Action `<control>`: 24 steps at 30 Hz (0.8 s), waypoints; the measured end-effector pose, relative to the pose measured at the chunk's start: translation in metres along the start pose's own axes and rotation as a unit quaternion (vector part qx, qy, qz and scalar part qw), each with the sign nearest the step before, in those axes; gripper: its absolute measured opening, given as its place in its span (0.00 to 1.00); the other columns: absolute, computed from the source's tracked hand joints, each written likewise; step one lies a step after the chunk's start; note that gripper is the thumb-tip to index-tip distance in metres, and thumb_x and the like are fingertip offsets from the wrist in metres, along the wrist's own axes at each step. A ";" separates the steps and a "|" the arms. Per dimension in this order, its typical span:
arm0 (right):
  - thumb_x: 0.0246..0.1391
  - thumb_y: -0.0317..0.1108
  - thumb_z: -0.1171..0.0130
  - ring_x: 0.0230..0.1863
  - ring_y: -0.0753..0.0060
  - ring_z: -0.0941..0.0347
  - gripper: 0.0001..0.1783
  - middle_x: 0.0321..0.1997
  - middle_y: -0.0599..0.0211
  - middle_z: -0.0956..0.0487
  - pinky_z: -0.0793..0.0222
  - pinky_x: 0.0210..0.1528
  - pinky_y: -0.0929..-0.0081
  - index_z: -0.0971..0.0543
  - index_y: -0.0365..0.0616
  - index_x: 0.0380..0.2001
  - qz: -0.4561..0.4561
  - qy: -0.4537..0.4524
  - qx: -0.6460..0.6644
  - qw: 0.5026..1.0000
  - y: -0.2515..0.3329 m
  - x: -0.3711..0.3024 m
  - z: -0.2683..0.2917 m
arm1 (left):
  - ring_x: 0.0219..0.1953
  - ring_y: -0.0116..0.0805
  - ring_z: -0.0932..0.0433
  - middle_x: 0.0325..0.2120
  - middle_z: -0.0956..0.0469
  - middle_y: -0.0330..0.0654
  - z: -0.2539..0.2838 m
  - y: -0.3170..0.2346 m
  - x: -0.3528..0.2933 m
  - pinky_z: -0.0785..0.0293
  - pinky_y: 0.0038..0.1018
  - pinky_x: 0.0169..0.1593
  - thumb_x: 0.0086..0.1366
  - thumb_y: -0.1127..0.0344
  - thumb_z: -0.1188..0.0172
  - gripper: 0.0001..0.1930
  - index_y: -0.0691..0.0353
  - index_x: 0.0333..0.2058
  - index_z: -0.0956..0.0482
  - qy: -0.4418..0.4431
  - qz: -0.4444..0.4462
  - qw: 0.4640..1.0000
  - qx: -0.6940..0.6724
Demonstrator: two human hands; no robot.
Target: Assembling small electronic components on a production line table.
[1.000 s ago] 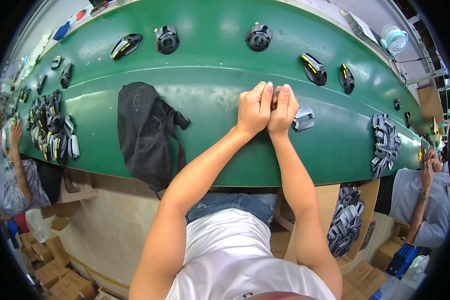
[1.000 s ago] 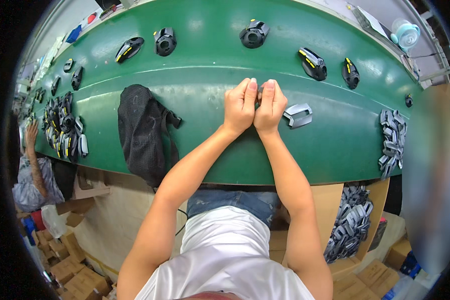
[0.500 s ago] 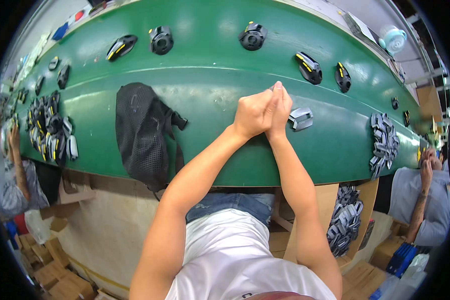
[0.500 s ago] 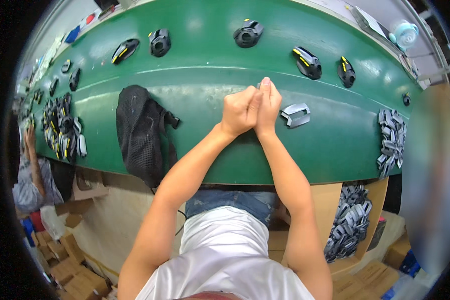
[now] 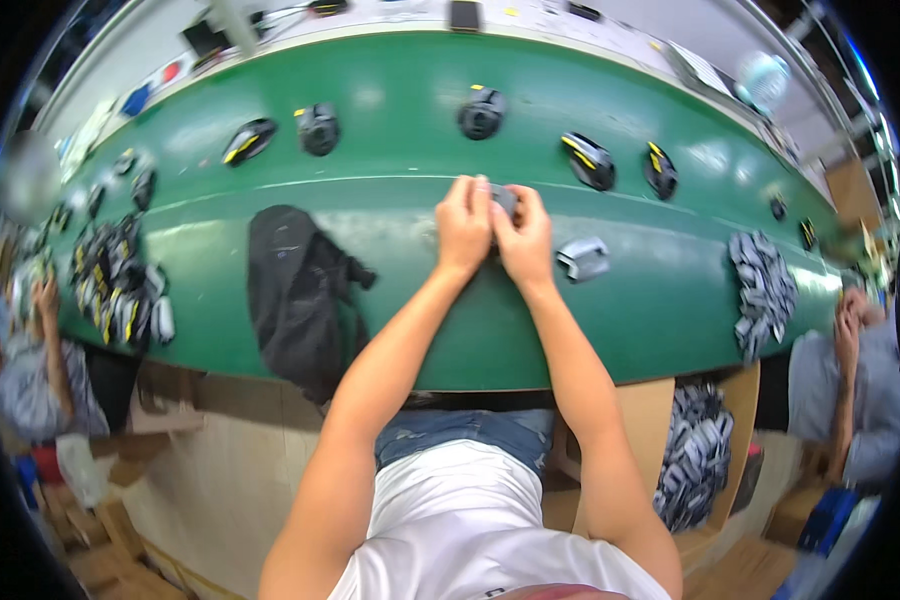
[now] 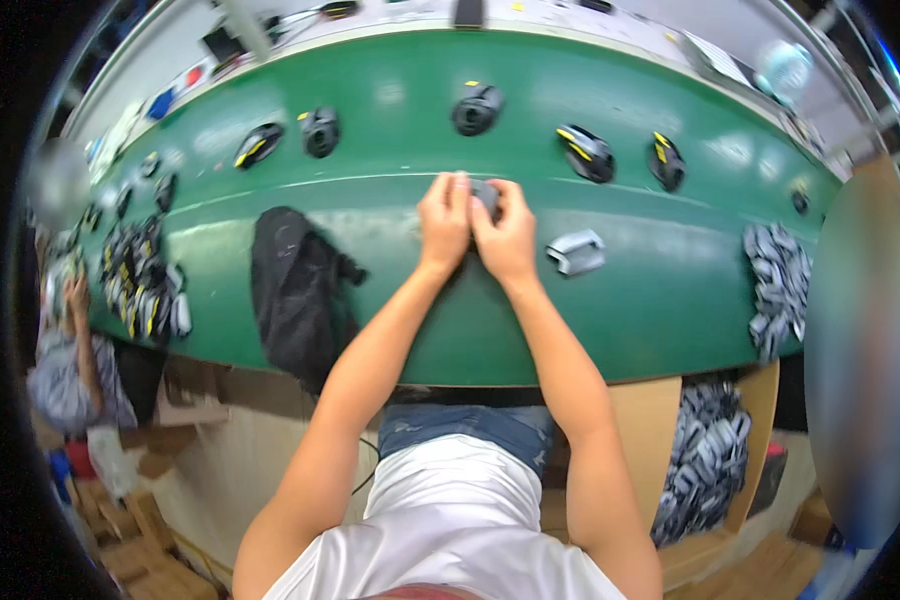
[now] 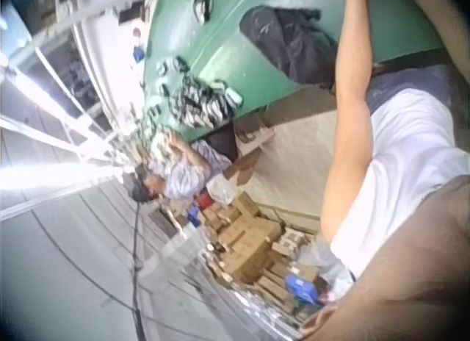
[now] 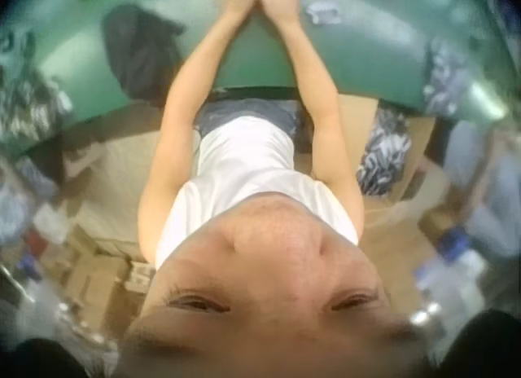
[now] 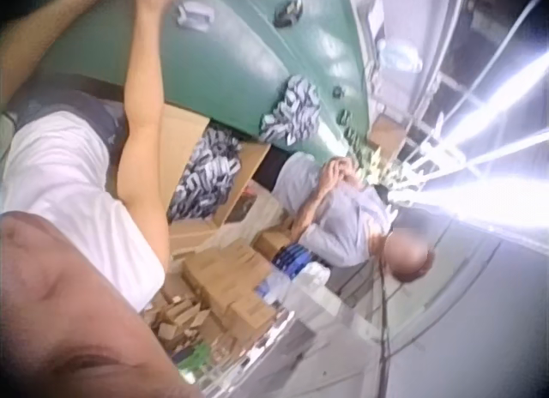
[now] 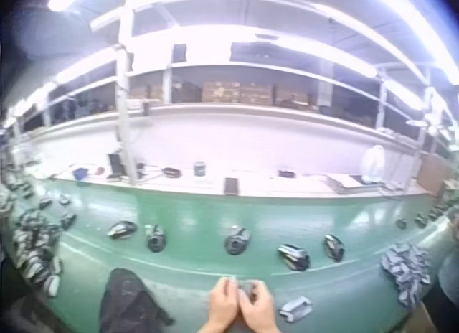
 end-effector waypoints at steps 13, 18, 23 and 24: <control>0.48 0.35 0.46 0.32 0.59 0.27 0.11 0.31 0.53 0.25 0.31 0.36 0.68 0.26 0.40 0.33 0.079 -0.069 -0.061 0.993 0.017 -0.003 0.007 | 0.33 0.44 0.28 0.31 0.28 0.50 -0.004 0.004 -0.013 0.31 0.35 0.39 0.58 0.65 0.47 0.13 0.67 0.39 0.30 0.047 -0.058 0.986 0.146; 0.47 0.37 0.46 0.40 0.50 0.29 0.16 0.37 0.53 0.26 0.32 0.42 0.63 0.28 0.40 0.38 0.092 -0.062 -0.038 0.993 0.019 0.003 0.006 | 0.39 0.38 0.29 0.37 0.28 0.51 -0.002 -0.011 -0.007 0.33 0.31 0.45 0.64 0.62 0.53 0.17 0.71 0.44 0.34 0.079 -0.003 0.992 0.103; 0.47 0.35 0.47 0.39 0.49 0.29 0.16 0.37 0.53 0.26 0.33 0.41 0.62 0.29 0.39 0.38 0.097 -0.106 -0.073 0.987 0.036 -0.005 0.020 | 0.39 0.36 0.31 0.36 0.28 0.49 -0.004 -0.029 -0.007 0.35 0.29 0.46 0.65 0.62 0.55 0.17 0.72 0.44 0.35 0.138 -0.046 0.985 0.092; 0.47 0.35 0.47 0.39 0.49 0.29 0.16 0.38 0.53 0.26 0.33 0.41 0.61 0.29 0.39 0.39 0.105 -0.094 -0.069 0.988 0.044 0.004 0.023 | 0.39 0.35 0.31 0.36 0.29 0.49 -0.008 -0.034 0.002 0.35 0.29 0.47 0.66 0.62 0.55 0.17 0.72 0.44 0.34 0.131 -0.045 0.987 0.084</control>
Point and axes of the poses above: each hand's wrist, its own x-axis towards the middle knuckle, its own z-axis out of the back of the hand, y = z × x, the point moved 5 cm from there along x, towards the middle knuckle
